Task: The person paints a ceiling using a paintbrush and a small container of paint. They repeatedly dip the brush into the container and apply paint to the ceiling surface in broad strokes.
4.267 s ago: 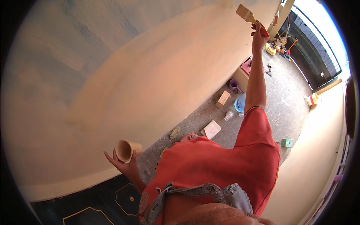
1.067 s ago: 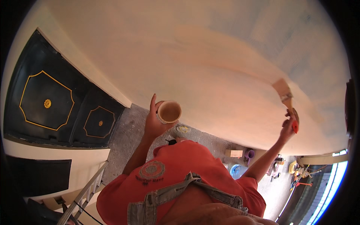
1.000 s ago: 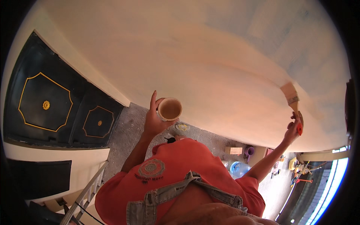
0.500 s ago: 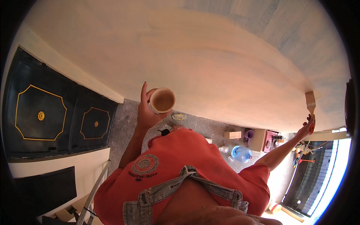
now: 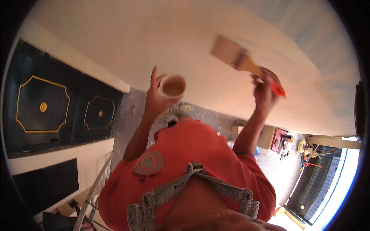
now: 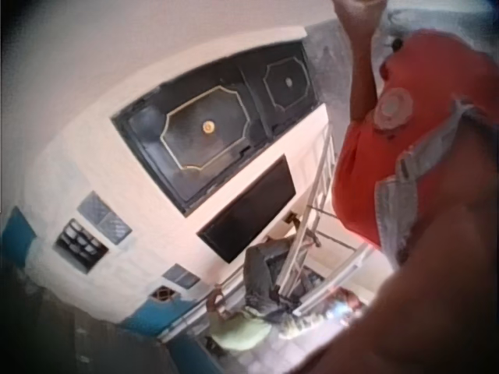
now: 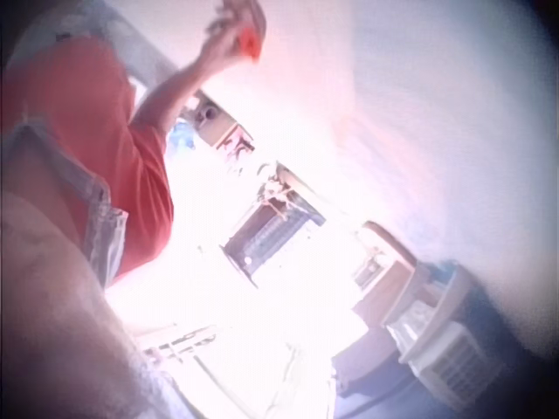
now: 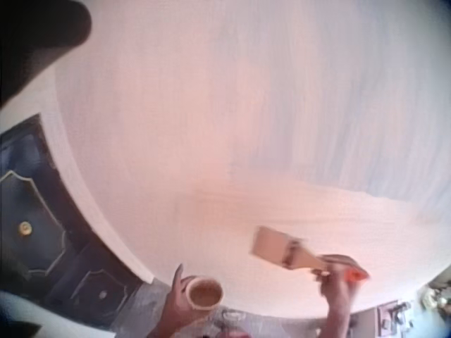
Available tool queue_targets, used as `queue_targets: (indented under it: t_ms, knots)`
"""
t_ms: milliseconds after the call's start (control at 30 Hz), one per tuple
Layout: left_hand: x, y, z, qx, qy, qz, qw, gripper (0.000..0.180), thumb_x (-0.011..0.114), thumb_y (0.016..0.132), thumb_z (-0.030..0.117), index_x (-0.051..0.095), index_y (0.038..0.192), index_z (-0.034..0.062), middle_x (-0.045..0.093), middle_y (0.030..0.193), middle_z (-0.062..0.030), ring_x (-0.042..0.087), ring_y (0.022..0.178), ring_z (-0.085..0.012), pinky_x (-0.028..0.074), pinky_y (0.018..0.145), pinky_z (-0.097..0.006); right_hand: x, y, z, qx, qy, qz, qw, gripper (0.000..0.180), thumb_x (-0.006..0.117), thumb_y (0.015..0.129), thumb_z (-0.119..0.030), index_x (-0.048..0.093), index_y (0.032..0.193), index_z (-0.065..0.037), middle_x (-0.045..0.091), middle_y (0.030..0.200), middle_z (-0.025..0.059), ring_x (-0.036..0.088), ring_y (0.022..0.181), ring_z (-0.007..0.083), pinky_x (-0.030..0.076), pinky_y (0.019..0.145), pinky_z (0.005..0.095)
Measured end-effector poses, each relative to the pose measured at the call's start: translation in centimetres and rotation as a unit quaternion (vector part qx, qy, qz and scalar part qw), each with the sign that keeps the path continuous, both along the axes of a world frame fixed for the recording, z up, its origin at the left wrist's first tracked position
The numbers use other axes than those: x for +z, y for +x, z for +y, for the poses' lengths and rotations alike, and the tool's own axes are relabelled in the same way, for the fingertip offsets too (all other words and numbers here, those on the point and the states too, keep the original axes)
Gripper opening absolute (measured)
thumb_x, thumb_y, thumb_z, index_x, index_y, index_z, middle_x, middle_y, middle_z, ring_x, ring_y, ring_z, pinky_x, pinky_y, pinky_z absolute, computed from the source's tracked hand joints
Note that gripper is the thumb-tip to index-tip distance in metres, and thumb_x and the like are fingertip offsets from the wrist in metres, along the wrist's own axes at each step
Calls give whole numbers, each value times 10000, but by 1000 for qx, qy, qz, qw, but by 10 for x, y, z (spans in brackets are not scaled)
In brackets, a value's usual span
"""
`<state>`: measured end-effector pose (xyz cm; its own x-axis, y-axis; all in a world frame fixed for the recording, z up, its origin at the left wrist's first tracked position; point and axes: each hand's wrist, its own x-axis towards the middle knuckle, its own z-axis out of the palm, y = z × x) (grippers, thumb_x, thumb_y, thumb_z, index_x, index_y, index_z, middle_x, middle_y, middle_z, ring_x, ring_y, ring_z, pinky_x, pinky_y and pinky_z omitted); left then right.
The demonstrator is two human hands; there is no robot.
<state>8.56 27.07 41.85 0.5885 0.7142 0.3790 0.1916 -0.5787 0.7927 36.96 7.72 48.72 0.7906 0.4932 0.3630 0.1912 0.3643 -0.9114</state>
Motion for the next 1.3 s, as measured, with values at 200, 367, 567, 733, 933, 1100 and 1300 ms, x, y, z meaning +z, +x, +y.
queue_targets:
  t_ms: [200,367,567,733,933,1100,1300]
  knots:
    - [7,26,0,-15,-22,-24,999,1325,956,636,157,26,1573,42,608,1312,-184,621,1207,-293,515,1021,-412,37,-31,58,259,-183,-111,942,213,698,954,-183,738,1039,8,731,780,61,607,637,70,459,500,221]
    - [-2,30,0,-24,-5,-39,999,1369,964,630,216,-9,1575,28,629,1289,-173,648,1168,-312,545,975,-433,48,-27,73,303,-245,-163,906,194,690,955,-175,744,1036,-7,726,769,54,605,636,89,479,539,242]
    - [-4,30,0,-23,-30,-31,999,1338,953,646,189,6,1579,39,614,1306,-187,620,1212,-312,517,1015,-423,61,-9,78,209,-172,-135,953,255,655,990,-215,736,1047,20,723,769,68,604,636,84,476,537,241]
    - [5,36,2,-29,-50,-22,998,1335,948,646,172,3,1579,44,608,1313,-181,617,1216,-302,516,1019,-424,86,-18,109,14,76,-208,975,252,648,999,-185,721,1098,36,746,825,93,624,656,76,484,550,211]
    - [4,44,3,-27,-46,-41,998,1324,941,651,156,1,1577,49,608,1315,-175,630,1195,-298,529,1003,-419,91,-14,154,3,81,-252,964,258,646,996,-233,719,1173,-59,742,1043,148,711,844,193,558,640,240]
    - [2,47,3,-27,-42,-42,998,1309,934,659,145,4,1574,44,608,1315,-173,637,1183,-297,538,994,-417,91,5,128,-60,68,-280,956,192,650,978,-90,713,1139,-8,764,932,79,716,797,129,567,729,236]
    - [-6,50,9,-45,-49,-45,997,1343,944,659,190,-22,1579,42,602,1327,-166,630,1193,-315,528,1003,-434,100,49,34,-172,40,-212,961,271,582,1021,-170,693,1145,44,753,905,146,510,533,41,360,444,179]
